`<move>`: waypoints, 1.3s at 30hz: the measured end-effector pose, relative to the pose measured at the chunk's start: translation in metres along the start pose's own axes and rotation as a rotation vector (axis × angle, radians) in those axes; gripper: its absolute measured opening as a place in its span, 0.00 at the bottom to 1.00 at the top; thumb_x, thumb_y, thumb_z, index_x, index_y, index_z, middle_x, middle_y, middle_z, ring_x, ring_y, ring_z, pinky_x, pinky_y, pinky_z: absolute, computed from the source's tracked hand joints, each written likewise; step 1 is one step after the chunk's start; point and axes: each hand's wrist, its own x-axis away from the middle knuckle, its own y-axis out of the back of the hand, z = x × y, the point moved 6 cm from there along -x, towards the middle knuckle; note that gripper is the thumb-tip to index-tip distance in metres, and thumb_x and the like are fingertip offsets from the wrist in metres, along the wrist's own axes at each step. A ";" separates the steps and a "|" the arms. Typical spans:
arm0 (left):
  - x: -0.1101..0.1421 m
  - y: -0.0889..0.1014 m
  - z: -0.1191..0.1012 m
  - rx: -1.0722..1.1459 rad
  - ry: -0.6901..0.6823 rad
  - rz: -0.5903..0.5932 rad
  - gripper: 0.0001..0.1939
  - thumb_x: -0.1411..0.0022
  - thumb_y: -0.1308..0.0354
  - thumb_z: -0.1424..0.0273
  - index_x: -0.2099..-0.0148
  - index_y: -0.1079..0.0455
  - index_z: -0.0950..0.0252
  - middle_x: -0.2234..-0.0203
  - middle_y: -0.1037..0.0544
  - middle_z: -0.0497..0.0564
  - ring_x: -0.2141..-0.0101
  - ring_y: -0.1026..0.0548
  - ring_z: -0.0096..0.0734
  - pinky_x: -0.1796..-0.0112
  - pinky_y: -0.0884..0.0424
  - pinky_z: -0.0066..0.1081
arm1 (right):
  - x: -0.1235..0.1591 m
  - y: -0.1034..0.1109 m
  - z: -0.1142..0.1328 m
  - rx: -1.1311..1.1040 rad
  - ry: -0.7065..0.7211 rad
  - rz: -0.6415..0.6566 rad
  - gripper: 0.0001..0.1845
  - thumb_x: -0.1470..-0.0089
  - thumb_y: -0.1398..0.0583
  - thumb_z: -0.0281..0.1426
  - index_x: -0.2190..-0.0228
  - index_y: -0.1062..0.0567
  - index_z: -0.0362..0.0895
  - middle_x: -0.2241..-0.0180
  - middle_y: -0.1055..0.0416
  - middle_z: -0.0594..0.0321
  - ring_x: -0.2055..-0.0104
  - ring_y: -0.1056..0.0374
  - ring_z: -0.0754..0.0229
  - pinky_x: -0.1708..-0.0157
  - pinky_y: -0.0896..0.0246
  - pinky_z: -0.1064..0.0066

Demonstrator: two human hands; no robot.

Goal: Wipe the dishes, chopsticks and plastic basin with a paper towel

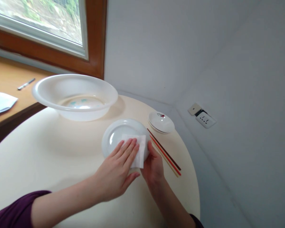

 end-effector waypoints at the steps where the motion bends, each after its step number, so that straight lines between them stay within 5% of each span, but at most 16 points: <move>1: -0.001 0.001 0.004 -0.014 0.003 -0.012 0.33 0.37 0.57 0.60 0.37 0.50 0.79 0.40 0.44 0.68 0.38 0.51 0.49 0.43 0.48 0.46 | 0.002 -0.003 -0.002 0.001 -0.007 0.013 0.14 0.51 0.41 0.36 0.67 0.22 0.40 0.60 0.24 0.56 0.51 0.32 0.55 0.45 0.42 0.63; 10: -0.013 0.012 0.058 -0.092 0.195 -0.092 0.30 0.35 0.62 0.63 0.38 0.49 0.79 0.40 0.44 0.67 0.39 0.48 0.46 0.42 0.52 0.46 | 0.009 -0.009 0.000 -0.033 0.033 -0.031 0.12 0.56 0.38 0.34 0.68 0.22 0.43 0.64 0.23 0.59 0.53 0.31 0.52 0.47 0.40 0.58; 18: -0.006 0.003 0.065 -0.032 0.185 -0.101 0.29 0.34 0.63 0.62 0.40 0.45 0.79 0.42 0.39 0.68 0.40 0.44 0.45 0.42 0.49 0.48 | 0.004 0.003 0.028 0.012 0.241 -0.094 0.12 0.53 0.39 0.36 0.66 0.22 0.45 0.61 0.23 0.60 0.50 0.33 0.55 0.46 0.41 0.59; 23: 0.013 -0.008 0.065 0.031 0.072 -0.208 0.41 0.40 0.55 0.51 0.35 0.56 0.73 0.41 0.41 0.68 0.40 0.46 0.47 0.43 0.46 0.48 | 0.004 0.006 0.031 -0.009 0.258 -0.116 0.11 0.54 0.37 0.35 0.66 0.22 0.46 0.61 0.23 0.62 0.51 0.32 0.55 0.47 0.40 0.59; 27: 0.027 -0.007 0.057 0.122 -0.047 -0.285 0.33 0.36 0.53 0.62 0.34 0.58 0.68 0.44 0.35 0.64 0.41 0.43 0.43 0.43 0.44 0.47 | 0.003 0.001 0.028 -0.057 0.237 -0.147 0.10 0.54 0.37 0.34 0.67 0.22 0.45 0.62 0.23 0.62 0.52 0.31 0.56 0.48 0.38 0.61; 32: 0.039 0.006 0.048 0.413 -0.147 -0.382 0.18 0.37 0.55 0.76 0.45 0.38 0.64 0.58 0.22 0.58 0.52 0.27 0.36 0.48 0.34 0.40 | 0.002 -0.005 0.028 0.021 0.254 -0.158 0.11 0.56 0.36 0.35 0.67 0.22 0.45 0.63 0.23 0.62 0.53 0.31 0.58 0.51 0.37 0.64; 35: 0.044 0.003 0.062 0.578 0.108 -0.378 0.13 0.38 0.56 0.71 0.67 0.30 0.62 0.77 0.22 0.52 0.74 0.24 0.32 0.66 0.27 0.31 | 0.003 -0.013 0.038 0.157 0.364 -0.081 0.13 0.57 0.35 0.37 0.67 0.22 0.44 0.64 0.23 0.60 0.55 0.31 0.57 0.53 0.36 0.65; 39: 0.057 -0.015 0.099 0.873 0.767 -0.295 0.18 0.44 0.48 0.59 0.81 0.37 0.62 0.89 0.34 0.45 0.85 0.37 0.25 0.83 0.39 0.25 | 0.011 -0.035 0.059 0.527 0.584 0.146 0.11 0.56 0.35 0.38 0.72 0.21 0.42 0.71 0.23 0.61 0.65 0.28 0.56 0.59 0.34 0.65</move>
